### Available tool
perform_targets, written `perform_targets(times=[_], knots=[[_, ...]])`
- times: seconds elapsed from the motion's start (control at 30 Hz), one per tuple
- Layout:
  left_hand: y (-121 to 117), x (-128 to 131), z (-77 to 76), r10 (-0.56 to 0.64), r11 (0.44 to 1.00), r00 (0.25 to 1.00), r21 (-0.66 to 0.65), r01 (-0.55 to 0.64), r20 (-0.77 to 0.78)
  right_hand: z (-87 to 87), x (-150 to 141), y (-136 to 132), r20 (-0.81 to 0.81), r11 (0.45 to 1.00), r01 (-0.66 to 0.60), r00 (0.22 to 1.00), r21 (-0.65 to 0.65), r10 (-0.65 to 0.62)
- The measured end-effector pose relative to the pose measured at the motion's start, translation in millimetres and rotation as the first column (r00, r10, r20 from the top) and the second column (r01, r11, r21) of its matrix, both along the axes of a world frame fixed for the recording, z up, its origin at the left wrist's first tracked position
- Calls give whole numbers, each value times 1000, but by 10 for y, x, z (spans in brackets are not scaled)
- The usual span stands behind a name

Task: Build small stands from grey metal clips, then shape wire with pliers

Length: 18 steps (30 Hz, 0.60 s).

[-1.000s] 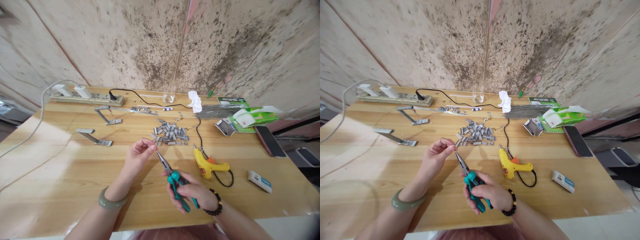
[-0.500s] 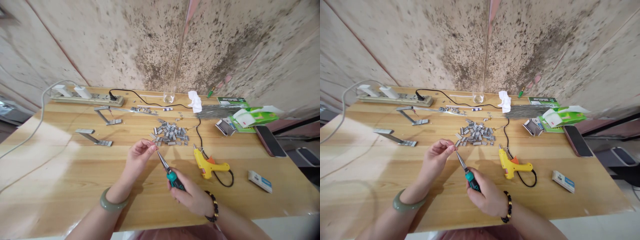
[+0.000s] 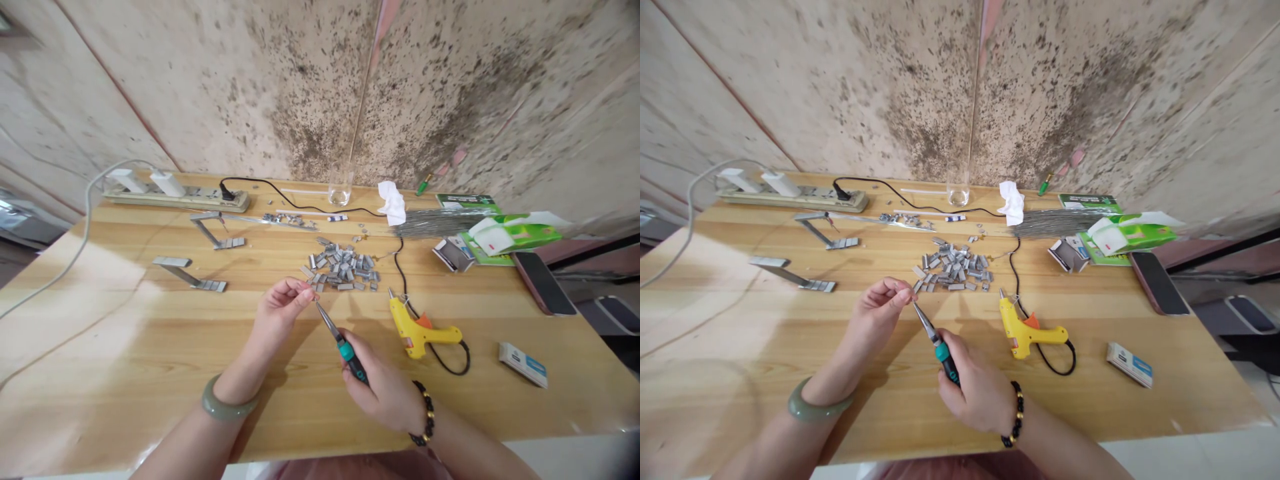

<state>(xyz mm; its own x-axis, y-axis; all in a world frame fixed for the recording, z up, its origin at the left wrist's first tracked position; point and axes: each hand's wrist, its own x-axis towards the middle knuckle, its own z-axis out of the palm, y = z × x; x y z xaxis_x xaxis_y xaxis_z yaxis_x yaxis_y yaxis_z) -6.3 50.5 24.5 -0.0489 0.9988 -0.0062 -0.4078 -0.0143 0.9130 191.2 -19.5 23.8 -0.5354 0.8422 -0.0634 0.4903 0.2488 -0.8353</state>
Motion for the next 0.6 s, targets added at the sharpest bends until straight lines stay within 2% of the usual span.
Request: perform_targets(times=[0.13,0.27,0.6], knots=[[14,-7,-9,0,1000,1000,-30,0,12,30,12,8,-59,996,5,998,-86,-10],[27,2,15,23,998,995,-68,-16,97,34,15,11,-144,988,-3,989,-153,-20],[41,4,33,50,992,992,-122,-36,113,17,15,-11,-61,994,-2,998,-108,-5]])
